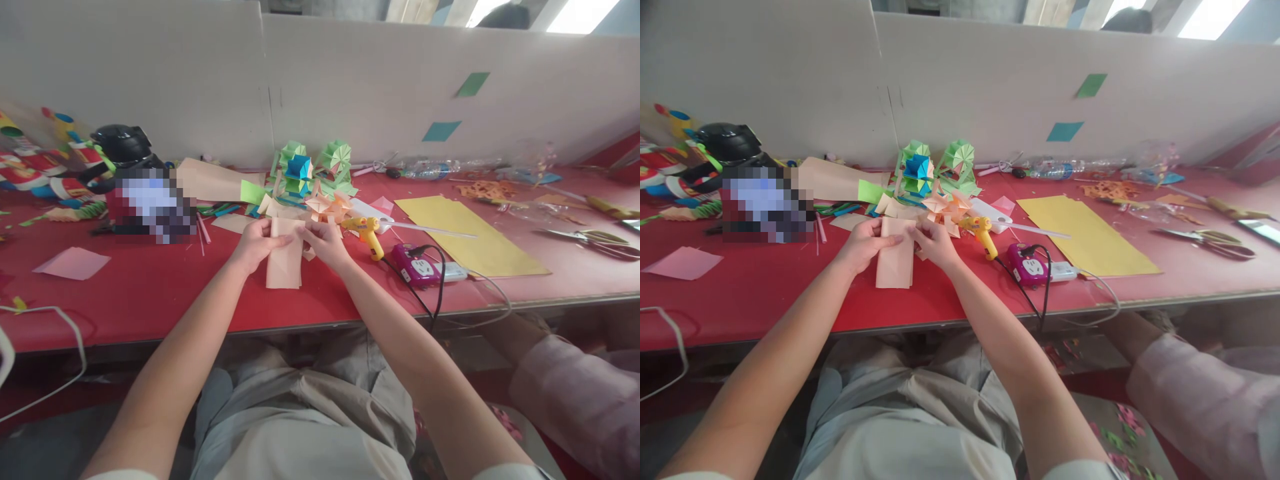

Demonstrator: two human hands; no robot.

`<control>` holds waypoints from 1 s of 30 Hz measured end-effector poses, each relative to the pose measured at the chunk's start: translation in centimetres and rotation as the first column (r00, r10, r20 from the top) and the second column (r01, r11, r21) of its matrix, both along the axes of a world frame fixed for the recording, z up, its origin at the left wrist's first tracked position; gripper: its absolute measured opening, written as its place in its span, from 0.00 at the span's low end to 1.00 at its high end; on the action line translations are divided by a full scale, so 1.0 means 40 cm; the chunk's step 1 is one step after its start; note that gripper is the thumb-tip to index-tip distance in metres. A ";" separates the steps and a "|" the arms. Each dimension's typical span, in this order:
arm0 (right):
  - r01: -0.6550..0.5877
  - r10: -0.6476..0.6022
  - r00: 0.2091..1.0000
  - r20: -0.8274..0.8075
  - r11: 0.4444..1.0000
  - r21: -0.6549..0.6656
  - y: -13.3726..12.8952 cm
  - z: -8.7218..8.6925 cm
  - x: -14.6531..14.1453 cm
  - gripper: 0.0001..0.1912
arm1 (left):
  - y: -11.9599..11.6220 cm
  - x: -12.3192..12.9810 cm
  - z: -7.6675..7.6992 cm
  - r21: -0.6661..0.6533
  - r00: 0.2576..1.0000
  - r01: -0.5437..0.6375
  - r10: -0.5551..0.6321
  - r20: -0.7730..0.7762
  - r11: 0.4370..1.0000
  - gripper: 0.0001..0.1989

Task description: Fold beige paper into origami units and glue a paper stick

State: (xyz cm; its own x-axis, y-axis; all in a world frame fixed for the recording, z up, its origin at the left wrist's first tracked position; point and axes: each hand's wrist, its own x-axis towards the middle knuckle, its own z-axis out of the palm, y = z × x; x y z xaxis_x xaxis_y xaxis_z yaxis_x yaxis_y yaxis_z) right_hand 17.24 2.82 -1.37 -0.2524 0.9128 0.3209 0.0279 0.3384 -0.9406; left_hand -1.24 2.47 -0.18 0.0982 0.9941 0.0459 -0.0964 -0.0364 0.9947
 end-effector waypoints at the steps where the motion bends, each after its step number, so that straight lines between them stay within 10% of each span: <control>1: -0.008 0.008 1.000 -0.003 1.000 0.002 0.000 0.000 0.000 0.27 | 0.001 0.000 0.000 0.001 1.000 0.003 -0.003 0.000 1.000 0.32; 30: 0.039 -0.038 0.999 -0.010 0.998 0.049 -0.022 0.028 -0.001 0.24 | -0.011 0.007 0.013 0.090 0.992 -0.094 0.101 -0.080 0.992 0.24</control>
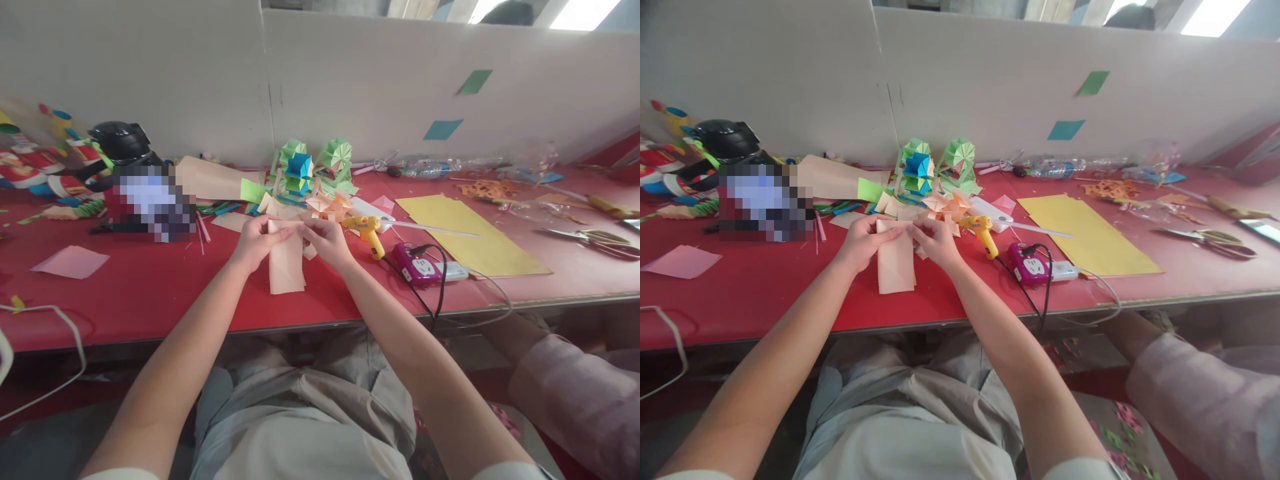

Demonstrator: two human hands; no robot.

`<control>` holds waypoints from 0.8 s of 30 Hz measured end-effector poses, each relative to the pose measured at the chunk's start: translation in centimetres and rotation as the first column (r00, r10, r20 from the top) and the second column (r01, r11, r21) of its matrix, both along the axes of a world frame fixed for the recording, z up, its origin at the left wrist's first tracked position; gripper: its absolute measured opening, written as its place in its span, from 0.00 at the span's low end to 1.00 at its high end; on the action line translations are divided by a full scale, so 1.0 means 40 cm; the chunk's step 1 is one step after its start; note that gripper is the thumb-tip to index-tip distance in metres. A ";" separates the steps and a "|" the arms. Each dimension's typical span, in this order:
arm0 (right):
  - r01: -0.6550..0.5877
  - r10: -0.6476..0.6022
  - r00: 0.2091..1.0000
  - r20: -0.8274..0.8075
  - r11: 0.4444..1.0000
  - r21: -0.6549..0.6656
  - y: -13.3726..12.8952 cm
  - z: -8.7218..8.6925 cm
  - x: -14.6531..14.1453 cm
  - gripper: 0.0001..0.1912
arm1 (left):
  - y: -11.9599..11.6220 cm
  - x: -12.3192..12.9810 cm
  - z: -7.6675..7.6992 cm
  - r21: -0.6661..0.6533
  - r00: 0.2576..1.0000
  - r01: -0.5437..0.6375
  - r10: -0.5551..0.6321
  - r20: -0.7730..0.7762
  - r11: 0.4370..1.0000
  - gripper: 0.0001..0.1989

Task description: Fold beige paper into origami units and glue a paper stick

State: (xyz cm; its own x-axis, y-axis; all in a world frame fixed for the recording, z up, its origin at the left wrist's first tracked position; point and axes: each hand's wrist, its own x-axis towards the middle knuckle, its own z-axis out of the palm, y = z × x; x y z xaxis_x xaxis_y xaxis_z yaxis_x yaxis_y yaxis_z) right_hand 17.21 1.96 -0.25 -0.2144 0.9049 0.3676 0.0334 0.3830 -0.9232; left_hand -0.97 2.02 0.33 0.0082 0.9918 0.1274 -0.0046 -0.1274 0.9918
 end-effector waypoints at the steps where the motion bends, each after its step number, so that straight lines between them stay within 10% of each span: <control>1: -0.003 0.003 1.000 0.003 1.000 -0.001 0.000 0.001 0.000 0.25 | 0.000 0.000 0.000 -0.005 1.000 0.001 -0.001 0.003 1.000 0.25; 24: 0.016 -0.016 1.000 -0.014 1.000 0.001 0.013 -0.002 0.006 0.26 | 0.015 -0.020 0.011 0.046 0.995 -0.095 0.094 0.025 0.994 0.21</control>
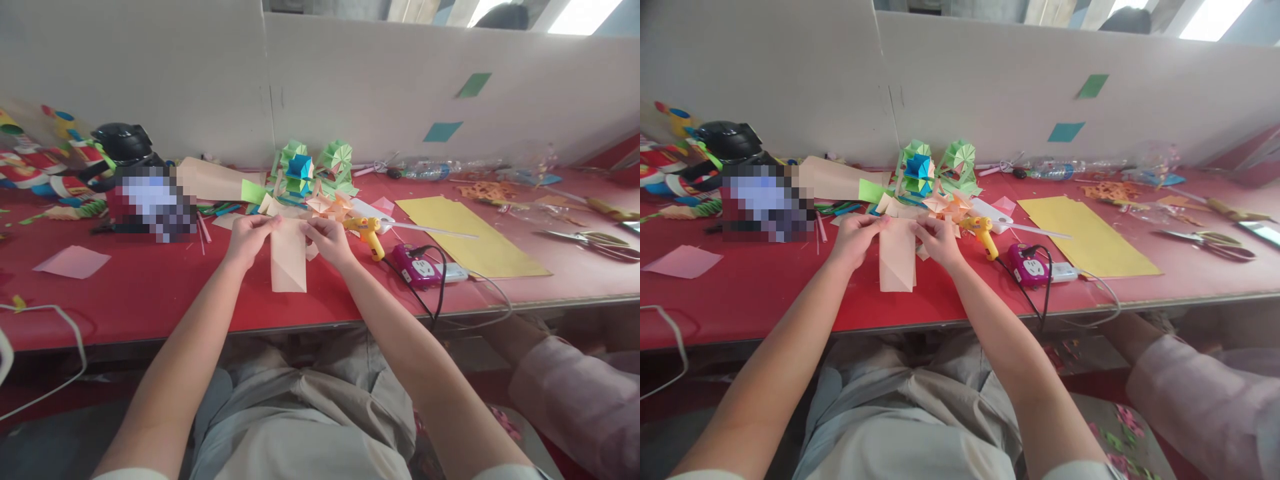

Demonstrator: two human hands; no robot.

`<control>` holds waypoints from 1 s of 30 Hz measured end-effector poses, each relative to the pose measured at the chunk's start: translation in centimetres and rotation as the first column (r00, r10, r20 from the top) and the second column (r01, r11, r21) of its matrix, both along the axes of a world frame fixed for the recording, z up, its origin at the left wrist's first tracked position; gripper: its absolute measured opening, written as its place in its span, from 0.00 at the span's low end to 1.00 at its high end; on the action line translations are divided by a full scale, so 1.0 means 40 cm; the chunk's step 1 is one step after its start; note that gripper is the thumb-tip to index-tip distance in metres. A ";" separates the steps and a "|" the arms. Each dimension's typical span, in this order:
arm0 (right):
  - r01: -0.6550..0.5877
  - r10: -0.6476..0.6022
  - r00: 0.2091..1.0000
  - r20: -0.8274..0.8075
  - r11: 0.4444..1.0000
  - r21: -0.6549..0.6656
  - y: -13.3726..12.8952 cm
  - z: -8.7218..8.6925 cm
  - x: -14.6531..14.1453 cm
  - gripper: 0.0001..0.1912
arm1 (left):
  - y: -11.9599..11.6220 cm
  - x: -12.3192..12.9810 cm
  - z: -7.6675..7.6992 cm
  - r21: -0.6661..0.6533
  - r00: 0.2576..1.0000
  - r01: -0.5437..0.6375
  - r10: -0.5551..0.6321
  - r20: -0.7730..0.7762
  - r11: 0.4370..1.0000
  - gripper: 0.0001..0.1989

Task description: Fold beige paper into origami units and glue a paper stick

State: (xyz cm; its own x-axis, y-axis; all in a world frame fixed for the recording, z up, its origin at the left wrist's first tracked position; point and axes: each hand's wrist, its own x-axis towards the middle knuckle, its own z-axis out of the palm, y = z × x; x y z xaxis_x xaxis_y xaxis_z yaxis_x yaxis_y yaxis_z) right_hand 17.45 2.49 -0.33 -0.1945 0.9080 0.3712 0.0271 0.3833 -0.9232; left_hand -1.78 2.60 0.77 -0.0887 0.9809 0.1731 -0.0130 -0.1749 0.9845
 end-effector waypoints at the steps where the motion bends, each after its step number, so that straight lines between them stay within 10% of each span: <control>1: 0.000 0.000 1.000 0.000 1.000 -0.004 0.000 0.000 -0.001 0.26 | -0.001 -0.001 0.002 0.023 0.999 -0.017 0.018 -0.033 1.000 0.20; 6: 0.013 -0.013 1.000 -0.017 1.000 0.006 0.003 -0.003 0.002 0.23 | 0.000 0.001 0.002 0.107 0.990 -0.043 0.056 -0.130 0.993 0.19; 12: 0.126 -0.122 0.990 -0.074 0.991 0.046 0.018 -0.014 0.016 0.20 | -0.004 0.006 -0.005 -0.063 0.972 0.234 -0.231 0.051 0.970 0.19; 18: 0.233 -0.229 0.970 -0.076 0.971 0.048 0.012 -0.006 0.013 0.21 | -0.007 0.011 -0.012 0.079 0.978 0.078 -0.061 -0.200 0.994 0.18; 25: 0.310 -0.304 0.948 -0.098 0.949 0.060 0.018 -0.007 0.022 0.22 | -0.021 0.031 -0.005 -0.016 0.953 0.298 -0.299 -0.047 0.954 0.22; 30: 0.303 -0.294 0.946 -0.138 0.952 0.047 0.027 -0.011 0.022 0.22 | -0.018 0.026 -0.013 0.022 0.970 0.171 -0.164 -0.181 0.985 0.20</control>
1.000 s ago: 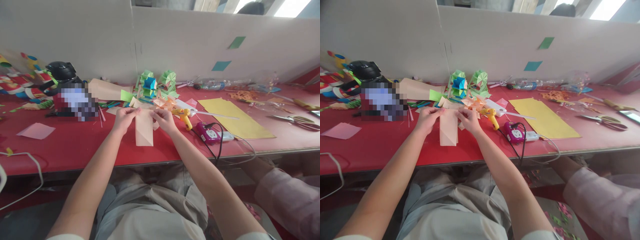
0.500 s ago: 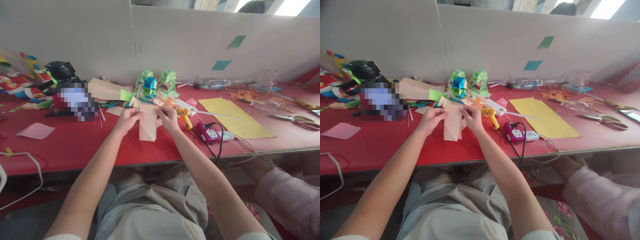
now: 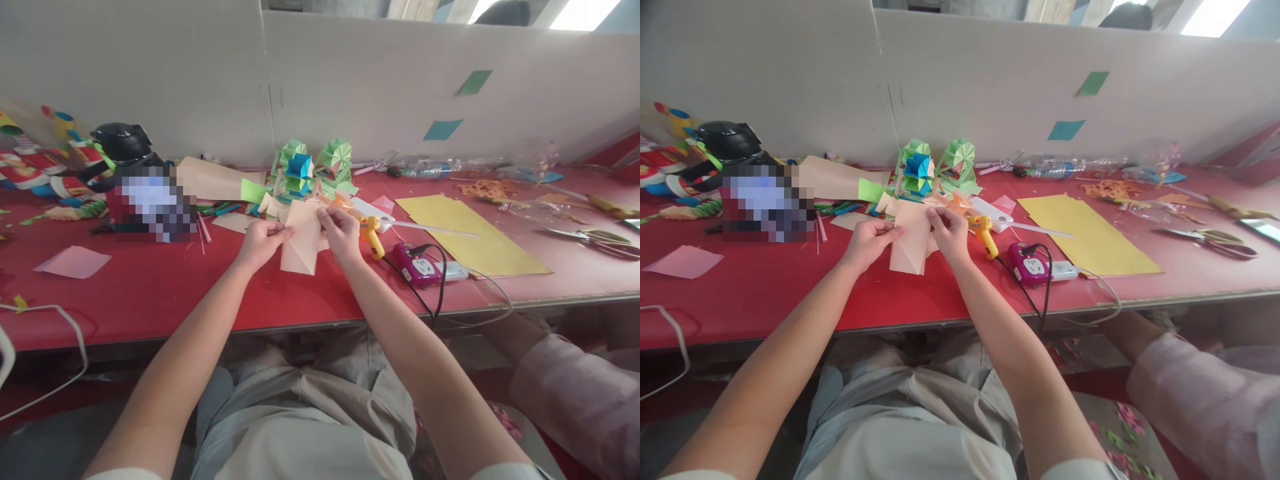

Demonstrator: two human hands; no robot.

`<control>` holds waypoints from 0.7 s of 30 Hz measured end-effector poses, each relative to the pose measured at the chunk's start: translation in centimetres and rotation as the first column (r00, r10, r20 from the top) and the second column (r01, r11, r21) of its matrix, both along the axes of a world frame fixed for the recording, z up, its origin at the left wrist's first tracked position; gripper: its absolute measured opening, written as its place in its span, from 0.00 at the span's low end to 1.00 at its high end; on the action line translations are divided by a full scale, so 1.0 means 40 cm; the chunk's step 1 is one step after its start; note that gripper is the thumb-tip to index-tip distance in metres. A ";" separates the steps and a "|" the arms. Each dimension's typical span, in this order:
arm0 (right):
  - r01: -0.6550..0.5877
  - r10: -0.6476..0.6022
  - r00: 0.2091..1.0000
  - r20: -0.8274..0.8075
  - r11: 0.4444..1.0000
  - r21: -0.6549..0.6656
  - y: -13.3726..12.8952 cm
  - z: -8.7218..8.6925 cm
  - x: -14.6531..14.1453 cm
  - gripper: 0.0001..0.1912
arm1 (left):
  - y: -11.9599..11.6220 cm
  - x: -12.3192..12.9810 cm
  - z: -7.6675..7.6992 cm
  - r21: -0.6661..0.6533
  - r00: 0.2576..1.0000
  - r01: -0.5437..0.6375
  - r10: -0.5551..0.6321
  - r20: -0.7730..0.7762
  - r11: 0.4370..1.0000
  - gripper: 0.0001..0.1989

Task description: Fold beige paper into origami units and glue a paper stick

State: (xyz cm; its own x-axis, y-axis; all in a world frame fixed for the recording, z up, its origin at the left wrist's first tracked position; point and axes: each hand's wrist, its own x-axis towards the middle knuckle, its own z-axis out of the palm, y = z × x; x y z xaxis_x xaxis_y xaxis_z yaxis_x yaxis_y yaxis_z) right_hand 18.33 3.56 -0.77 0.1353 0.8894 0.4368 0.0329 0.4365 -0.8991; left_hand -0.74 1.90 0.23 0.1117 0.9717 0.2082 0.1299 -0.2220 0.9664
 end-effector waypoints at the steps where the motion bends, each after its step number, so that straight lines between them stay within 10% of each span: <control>1: 0.003 -0.003 1.000 -0.003 1.000 -0.008 0.002 -0.001 0.000 0.22 | 0.000 0.000 -0.001 0.012 0.999 -0.026 0.026 -0.019 1.000 0.20; 8: -0.024 0.011 0.989 -0.150 0.996 -0.084 0.005 -0.003 -0.002 0.24 | -0.012 0.016 -0.003 -0.133 0.980 0.186 -0.175 0.091 0.974 0.25; 21: 0.023 -0.038 0.975 -0.220 0.997 -0.072 0.025 -0.016 0.006 0.24 | -0.005 0.008 -0.006 0.045 0.989 -0.042 0.047 -0.140 0.998 0.28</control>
State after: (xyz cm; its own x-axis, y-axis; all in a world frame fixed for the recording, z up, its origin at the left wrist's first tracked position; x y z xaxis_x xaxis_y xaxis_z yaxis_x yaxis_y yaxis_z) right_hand 18.58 4.54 -1.41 0.2488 0.9100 0.3317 -0.1573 0.3758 -0.9132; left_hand -0.41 1.71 -0.02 0.0996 0.9672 0.2337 0.2748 -0.2525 0.9278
